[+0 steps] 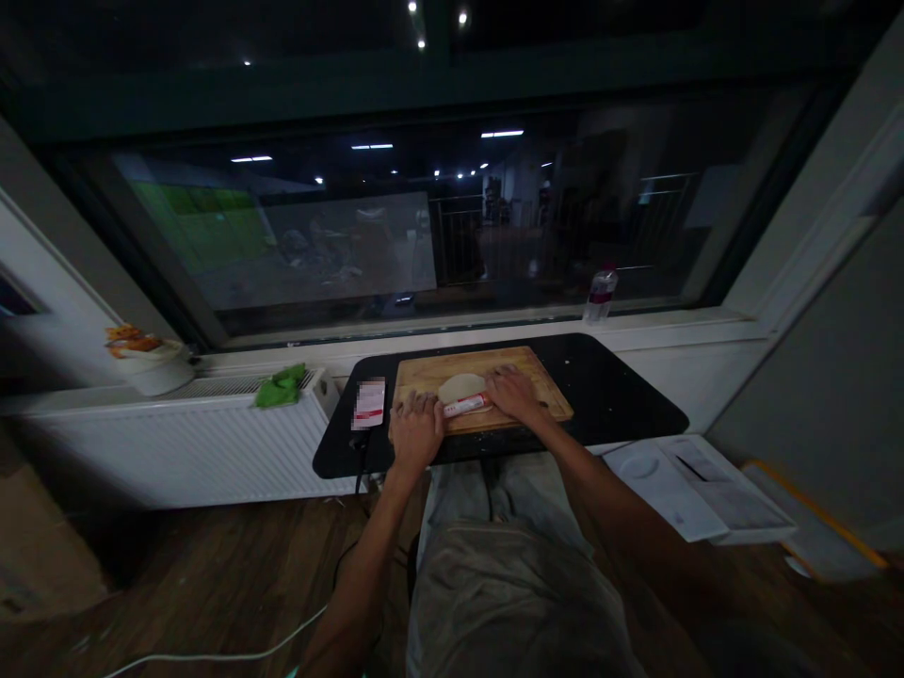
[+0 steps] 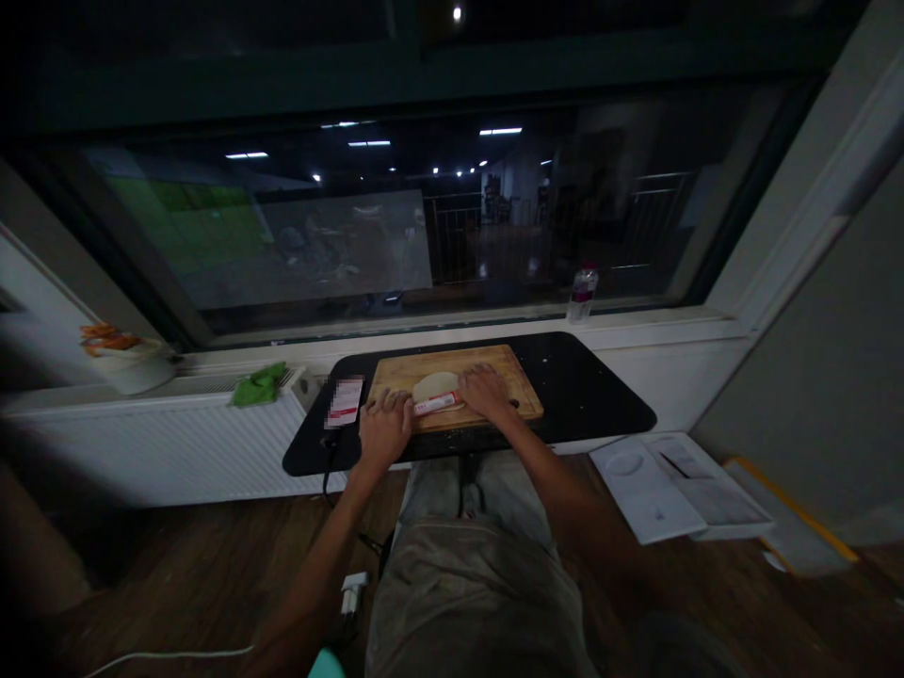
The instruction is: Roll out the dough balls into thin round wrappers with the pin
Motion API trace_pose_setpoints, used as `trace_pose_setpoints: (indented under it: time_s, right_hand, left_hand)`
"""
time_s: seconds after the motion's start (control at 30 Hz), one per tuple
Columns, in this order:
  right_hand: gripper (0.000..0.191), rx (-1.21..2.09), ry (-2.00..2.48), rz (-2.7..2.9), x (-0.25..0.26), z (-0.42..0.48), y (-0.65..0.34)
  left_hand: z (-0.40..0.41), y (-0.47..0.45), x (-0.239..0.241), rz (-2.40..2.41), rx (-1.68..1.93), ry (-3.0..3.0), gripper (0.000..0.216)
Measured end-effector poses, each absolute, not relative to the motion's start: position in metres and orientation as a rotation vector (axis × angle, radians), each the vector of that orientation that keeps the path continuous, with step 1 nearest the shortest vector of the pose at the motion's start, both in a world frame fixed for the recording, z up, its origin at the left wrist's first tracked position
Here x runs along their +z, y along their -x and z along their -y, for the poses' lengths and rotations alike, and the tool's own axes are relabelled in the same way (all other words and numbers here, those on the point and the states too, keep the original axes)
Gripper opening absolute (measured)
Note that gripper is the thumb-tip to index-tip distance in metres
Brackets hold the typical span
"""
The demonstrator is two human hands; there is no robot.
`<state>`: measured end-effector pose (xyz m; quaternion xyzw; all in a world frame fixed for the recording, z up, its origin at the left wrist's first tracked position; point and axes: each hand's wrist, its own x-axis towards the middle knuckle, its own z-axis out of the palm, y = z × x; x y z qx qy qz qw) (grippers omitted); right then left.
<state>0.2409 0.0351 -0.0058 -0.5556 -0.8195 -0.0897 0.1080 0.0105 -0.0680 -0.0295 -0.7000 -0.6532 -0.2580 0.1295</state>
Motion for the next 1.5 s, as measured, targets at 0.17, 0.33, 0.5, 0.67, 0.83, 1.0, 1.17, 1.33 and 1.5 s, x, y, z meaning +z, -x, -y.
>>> trace_pose_setpoints:
  time_s: [0.17,0.33,0.5,0.67,0.83,1.0,1.17,1.33,1.5]
  right_hand:
    - [0.047,-0.212,1.661,2.385,-0.009,-0.061,-0.236]
    - [0.041,-0.190,1.602,2.427,-0.018,-0.083,-0.235]
    - [0.038,-0.172,1.526,2.406,-0.025,-0.081,-0.240]
    - [0.048,-0.142,1.454,2.414,-0.020,-0.068,-0.245]
    - [0.051,-0.115,1.426,2.462,-0.015,-0.065,-0.244]
    - [0.049,-0.092,1.449,2.466,-0.010,-0.067,-0.239]
    - [0.050,-0.048,1.452,2.451,-0.010,-0.066,-0.240]
    - [0.049,0.011,1.432,2.397,-0.012,-0.060,-0.243]
    - [0.047,-0.017,1.356,2.315,-0.011,-0.051,-0.245]
  left_hand:
    - [0.054,-0.006,-0.015,1.951,-0.659,2.044,0.049]
    - [0.051,-0.005,-0.012,1.983,-0.619,2.048,0.050]
    - [0.064,-0.010,-0.019,1.934,-0.697,2.030,0.047]
    - [0.086,-0.020,-0.024,1.911,-0.774,2.059,0.041]
    - [0.108,-0.032,-0.034,1.916,-0.766,2.091,0.044]
    - [0.124,-0.045,-0.038,1.917,-0.760,2.104,0.048]
    - [0.133,-0.053,-0.038,1.899,-0.745,2.110,0.051]
    - [0.139,-0.057,-0.039,1.906,-0.741,2.122,0.053]
    - [0.136,-0.052,-0.042,1.919,-0.742,2.140,0.054]
